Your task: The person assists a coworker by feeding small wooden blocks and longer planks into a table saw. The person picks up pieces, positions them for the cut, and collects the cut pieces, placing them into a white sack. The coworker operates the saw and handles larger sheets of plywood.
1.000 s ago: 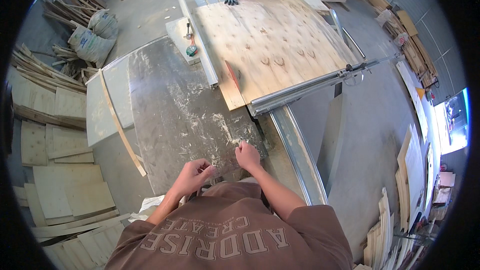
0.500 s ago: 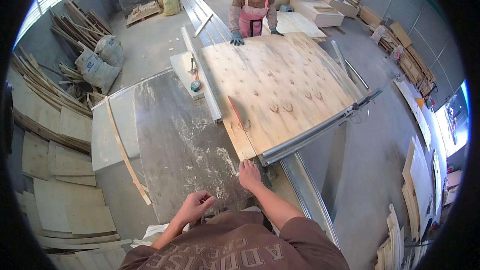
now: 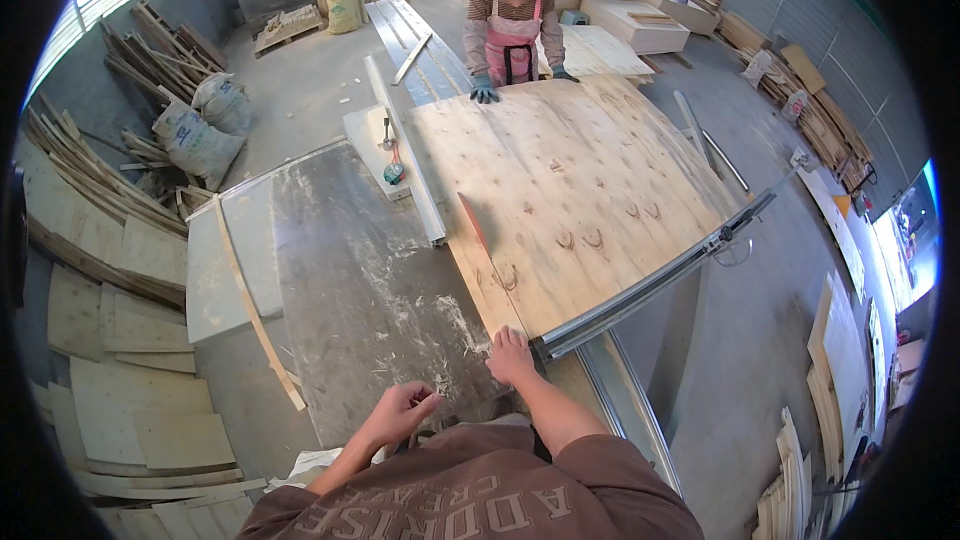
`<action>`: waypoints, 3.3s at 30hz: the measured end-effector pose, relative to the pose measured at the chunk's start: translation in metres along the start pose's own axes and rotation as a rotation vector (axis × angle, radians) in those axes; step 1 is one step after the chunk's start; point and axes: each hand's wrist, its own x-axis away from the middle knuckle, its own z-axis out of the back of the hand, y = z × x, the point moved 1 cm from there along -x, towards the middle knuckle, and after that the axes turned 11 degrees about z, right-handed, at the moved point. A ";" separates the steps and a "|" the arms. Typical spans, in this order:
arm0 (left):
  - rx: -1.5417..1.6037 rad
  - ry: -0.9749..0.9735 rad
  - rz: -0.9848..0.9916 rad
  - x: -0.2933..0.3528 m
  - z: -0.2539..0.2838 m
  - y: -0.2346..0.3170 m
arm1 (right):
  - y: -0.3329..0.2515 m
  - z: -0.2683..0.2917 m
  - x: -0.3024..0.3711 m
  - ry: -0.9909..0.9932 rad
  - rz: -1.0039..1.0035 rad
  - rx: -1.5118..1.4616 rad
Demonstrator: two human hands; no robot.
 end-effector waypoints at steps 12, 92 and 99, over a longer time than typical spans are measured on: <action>0.013 -0.085 -0.013 -0.019 0.041 0.012 | -0.010 -0.035 0.008 0.488 -1.079 -0.655; 1.057 0.307 0.696 -0.094 -0.022 -0.161 | -0.183 0.018 0.104 0.236 -0.050 -1.744; 1.034 0.308 0.565 -0.039 -0.039 -0.219 | -0.164 -0.034 0.155 0.146 -0.086 -1.303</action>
